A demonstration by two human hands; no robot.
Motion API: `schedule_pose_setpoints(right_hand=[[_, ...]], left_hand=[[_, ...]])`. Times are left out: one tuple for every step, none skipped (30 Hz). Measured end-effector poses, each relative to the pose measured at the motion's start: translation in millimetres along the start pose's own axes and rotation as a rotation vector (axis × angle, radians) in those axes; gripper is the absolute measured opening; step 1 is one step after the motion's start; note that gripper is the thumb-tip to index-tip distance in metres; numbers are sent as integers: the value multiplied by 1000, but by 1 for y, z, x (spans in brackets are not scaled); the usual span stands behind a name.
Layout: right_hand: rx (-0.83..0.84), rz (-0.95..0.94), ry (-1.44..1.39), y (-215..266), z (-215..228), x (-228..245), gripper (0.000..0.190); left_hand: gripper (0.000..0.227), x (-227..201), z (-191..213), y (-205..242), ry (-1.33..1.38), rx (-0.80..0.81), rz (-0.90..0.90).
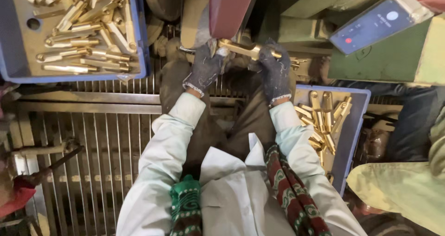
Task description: The person sits on the floor and repeatedly picks up brass-colored metal parts from a blue bin, presses them against a moving belt sander to smooth the surface, and places the finished parts into a second blue bin.
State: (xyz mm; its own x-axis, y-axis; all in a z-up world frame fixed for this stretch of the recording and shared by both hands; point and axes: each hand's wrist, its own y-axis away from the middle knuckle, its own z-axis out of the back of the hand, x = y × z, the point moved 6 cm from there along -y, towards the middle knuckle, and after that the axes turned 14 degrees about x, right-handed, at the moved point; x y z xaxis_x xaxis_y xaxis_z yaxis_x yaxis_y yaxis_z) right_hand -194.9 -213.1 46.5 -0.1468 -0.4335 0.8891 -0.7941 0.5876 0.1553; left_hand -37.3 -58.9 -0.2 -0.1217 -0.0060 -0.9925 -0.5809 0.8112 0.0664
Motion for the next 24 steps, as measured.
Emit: schedule_pose_setpoints(right_hand=[[-33,-20,3,-2,4,-4,42],[-67,-41,5,-3,9,-8,42],[-96,-100,11,-7,13,-14,42],[-125,-159,16,-12,17,-20,42],[-152,-214,18,-18,19,-26,42],[-175,-252,34,-25,20,-30,42],[-199,-295,50,-27,21,-34,43],[-223,-339,65,-24,22,-36,43],[-195,-289,60,-28,19,-32,42],[-167,-238,54,-29,16,-28,42],[-140,-196,49,-26,13,-25,42],[-103,-132,47,-21,11,-21,42],[-65,-69,44,-17,9,-17,43],[-25,-8,41,-16,8,-13,44],[-29,-10,39,-12,8,-15,44],[-33,-13,38,-10,8,-16,44],[-31,-7,39,-16,7,-16,43],[-67,-88,72,-22,6,-20,43],[-102,-167,104,-30,5,-26,42],[-135,-246,135,-37,3,-31,41],[-154,-285,114,-40,1,-34,41],[-173,-323,93,-43,-2,-37,41],[-192,-361,71,-44,-4,-40,41],[-146,-285,71,-44,-8,-36,41]], left_hand=[[27,2,-2,0,-56,-24,-65],[25,4,-3,0,-112,-46,-130],[26,20,-4,-3,-17,-43,55],[27,35,-5,-3,77,-34,239],[28,47,-5,-4,168,-19,420],[26,43,-2,-8,140,-25,371],[25,38,0,-8,113,-34,328],[24,32,0,-7,85,-42,284],[23,24,2,-8,52,-51,230],[23,16,5,-9,18,-59,177],[22,10,7,-6,-13,-69,131],[23,12,7,0,-4,-47,186],[24,15,7,5,5,-25,242],[25,20,7,7,14,-3,298],[25,26,8,12,43,-26,334],[25,31,9,16,72,-48,369],[24,37,10,13,101,-72,394],[23,29,14,6,2,-95,224],[22,21,17,-1,-99,-110,53],[20,12,17,-5,-199,-120,-119],[21,17,21,-6,-163,-159,-61],[21,21,24,-6,-127,-199,-3],[22,24,27,-5,-91,-237,53],[23,32,28,-1,2,-220,175]])
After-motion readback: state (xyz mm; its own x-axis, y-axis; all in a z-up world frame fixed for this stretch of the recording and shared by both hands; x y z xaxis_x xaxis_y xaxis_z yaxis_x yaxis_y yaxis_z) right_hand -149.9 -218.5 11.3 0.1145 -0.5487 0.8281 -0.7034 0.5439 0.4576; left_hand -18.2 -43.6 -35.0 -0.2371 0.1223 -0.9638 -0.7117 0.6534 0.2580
